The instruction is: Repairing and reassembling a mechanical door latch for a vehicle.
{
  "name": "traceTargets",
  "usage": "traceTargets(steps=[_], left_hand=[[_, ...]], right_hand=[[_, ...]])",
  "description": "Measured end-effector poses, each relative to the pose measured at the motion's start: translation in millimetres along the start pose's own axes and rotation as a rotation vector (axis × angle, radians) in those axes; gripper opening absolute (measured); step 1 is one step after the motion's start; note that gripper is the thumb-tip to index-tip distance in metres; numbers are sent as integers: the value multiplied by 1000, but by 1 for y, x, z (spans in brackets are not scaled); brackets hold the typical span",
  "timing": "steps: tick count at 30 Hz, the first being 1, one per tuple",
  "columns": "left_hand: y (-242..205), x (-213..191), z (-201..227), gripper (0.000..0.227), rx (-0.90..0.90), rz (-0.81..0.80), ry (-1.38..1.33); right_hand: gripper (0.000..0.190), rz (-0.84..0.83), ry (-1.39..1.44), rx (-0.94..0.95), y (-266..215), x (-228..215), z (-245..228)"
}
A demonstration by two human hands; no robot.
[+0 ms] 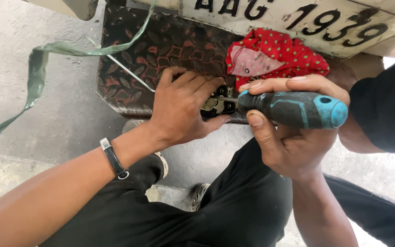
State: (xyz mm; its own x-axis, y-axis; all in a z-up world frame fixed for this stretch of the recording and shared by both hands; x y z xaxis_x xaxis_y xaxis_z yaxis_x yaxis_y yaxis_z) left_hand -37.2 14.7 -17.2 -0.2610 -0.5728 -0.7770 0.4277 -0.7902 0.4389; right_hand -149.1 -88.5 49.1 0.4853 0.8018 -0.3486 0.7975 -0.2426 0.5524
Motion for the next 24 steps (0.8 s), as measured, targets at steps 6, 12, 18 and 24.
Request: traceTargets(steps=[6, 12, 18, 24], left_hand=[[-6, -3, 2, 68, 39, 45, -21], [-6, -6, 3, 67, 50, 76, -24], [-6, -7, 3, 67, 66, 96, -18], [-9, -4, 2, 69, 84, 102, -15]], right_hand=[[56, 1, 30, -4, -5, 0, 3], [57, -13, 27, 14, -4, 1, 4], [52, 2, 32, 5, -2, -1, 1], [52, -30, -192, -9, 1, -6, 4]])
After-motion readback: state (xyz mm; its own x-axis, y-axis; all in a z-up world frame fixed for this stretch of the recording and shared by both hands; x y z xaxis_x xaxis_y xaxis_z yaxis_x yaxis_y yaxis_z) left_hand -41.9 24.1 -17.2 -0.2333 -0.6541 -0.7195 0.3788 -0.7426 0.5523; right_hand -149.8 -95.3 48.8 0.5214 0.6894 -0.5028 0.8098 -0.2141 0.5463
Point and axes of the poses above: each hand's wrist, its own y-axis towards the middle knuckle, its own x-axis out of the palm, z = x × y, the point moved 9 cm from there along y, towards the middle knuckle, and after that the axes turned 3 degrees about -x, right-handed, at the moved point
